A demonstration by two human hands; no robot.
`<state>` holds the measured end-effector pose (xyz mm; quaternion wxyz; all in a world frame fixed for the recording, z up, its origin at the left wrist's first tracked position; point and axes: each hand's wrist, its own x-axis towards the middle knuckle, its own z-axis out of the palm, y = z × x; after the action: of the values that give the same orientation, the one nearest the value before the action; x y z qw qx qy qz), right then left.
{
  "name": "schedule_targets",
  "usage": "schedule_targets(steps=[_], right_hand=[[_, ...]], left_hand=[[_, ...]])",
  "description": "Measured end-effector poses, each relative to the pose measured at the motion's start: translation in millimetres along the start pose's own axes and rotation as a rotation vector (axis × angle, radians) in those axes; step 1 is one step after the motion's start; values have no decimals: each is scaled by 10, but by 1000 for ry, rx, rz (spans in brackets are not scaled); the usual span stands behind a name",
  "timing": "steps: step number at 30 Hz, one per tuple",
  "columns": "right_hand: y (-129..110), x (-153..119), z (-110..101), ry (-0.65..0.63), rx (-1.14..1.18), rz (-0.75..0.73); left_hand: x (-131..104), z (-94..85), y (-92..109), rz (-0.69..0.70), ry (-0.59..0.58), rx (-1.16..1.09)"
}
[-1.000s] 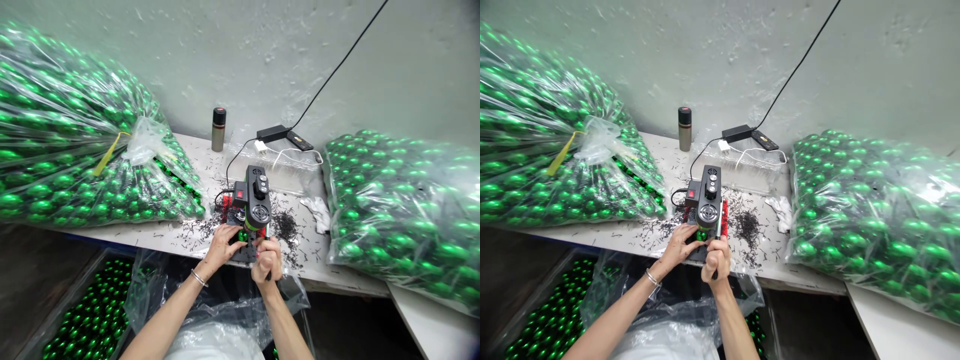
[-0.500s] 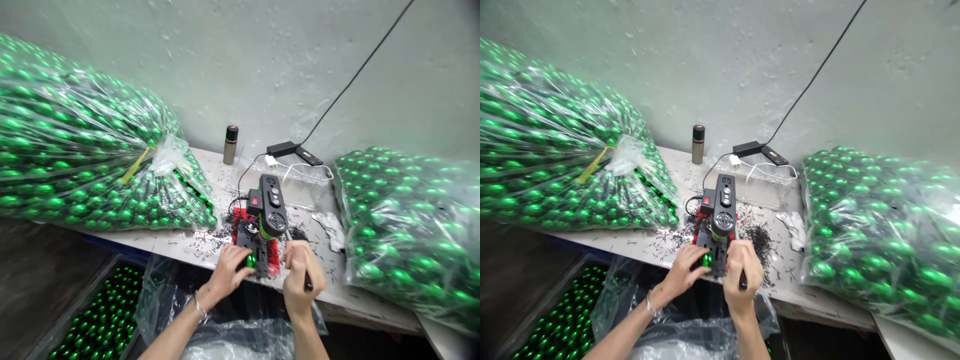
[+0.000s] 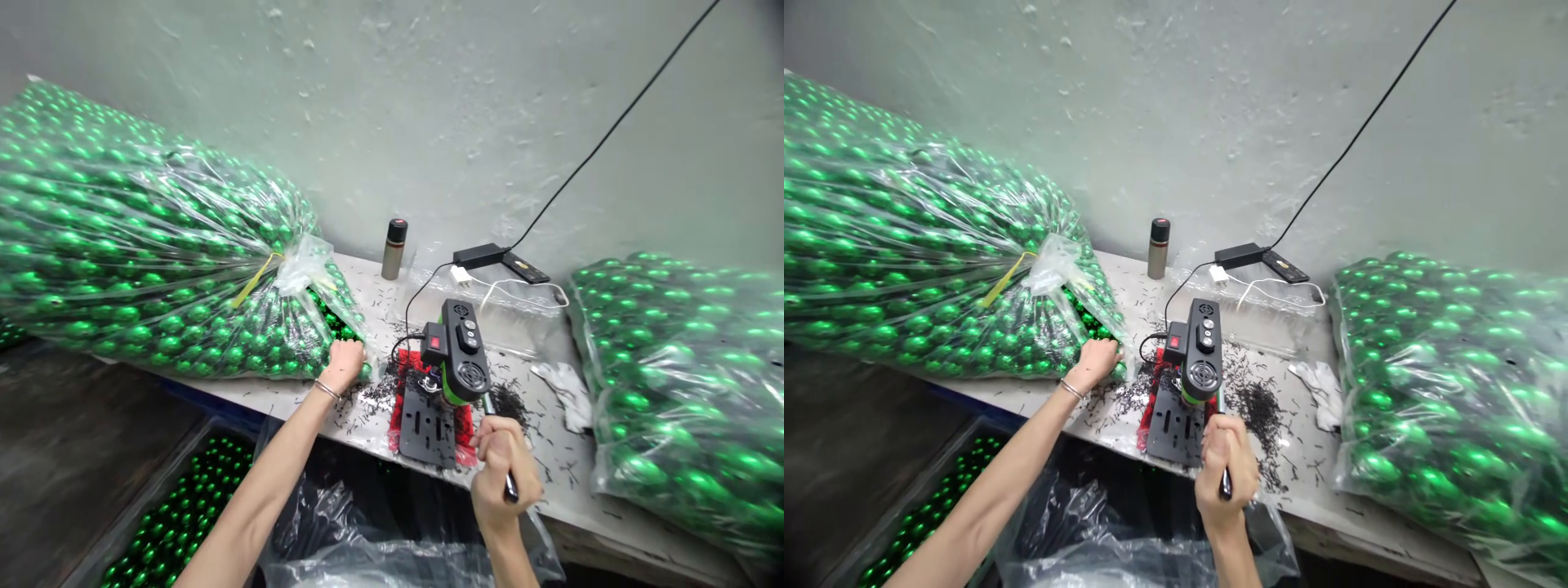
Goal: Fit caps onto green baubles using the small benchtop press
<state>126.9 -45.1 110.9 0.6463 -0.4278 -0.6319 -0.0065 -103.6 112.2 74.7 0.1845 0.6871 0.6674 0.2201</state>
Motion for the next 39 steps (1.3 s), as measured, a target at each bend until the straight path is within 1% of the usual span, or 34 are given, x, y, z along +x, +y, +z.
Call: schedule_targets(steps=[2,4,5,6,8,10,11,12,14,16,19,23,25,28,30,35,39], right_hand=[[9,-12,3,9,8,3],[14,-20,8,10,12,7],[16,-23,10,8,12,4],[16,-24,12,5,11,0],[17,-27,14,4,7,-8],[18,-31,14,7,7,-7],[19,-34,14,6,6,-2],[19,-36,13,3,7,2],[18,-38,10,-5,6,10],[14,-37,4,-16,-4,11],[2,-31,-7,-35,-17,3],[-17,-14,-14,-45,-26,-23],[-20,-11,-15,-48,-33,-24],[-8,-24,-13,-48,-28,-15],[7,-41,-9,-42,-22,-13],[30,-75,-6,-27,-15,0],[38,-84,-19,-39,-22,-6]], left_hand=[[30,-42,-49,-18,-34,-46],[-13,-88,-88,-11,-46,-98],[-55,-109,-102,-4,-49,-151],[-110,-126,-113,-2,-60,-255],[-251,-131,-117,-31,-115,-621],[-421,-87,-90,-115,-200,-1067],[-510,-46,-64,-172,-240,-1246],[-597,5,-29,-227,-273,-1363],[-751,125,61,-329,-319,-1500],[-865,250,163,-400,-359,-1555],[-961,407,303,-465,-400,-1574],[-997,520,387,-508,-418,-1635],[-1007,537,372,-525,-451,-1708],[-1041,532,306,-571,-535,-1865],[-1078,518,259,-601,-570,-1953],[-1157,464,223,-637,-577,-2009],[-1169,425,243,-714,-596,-2081]])
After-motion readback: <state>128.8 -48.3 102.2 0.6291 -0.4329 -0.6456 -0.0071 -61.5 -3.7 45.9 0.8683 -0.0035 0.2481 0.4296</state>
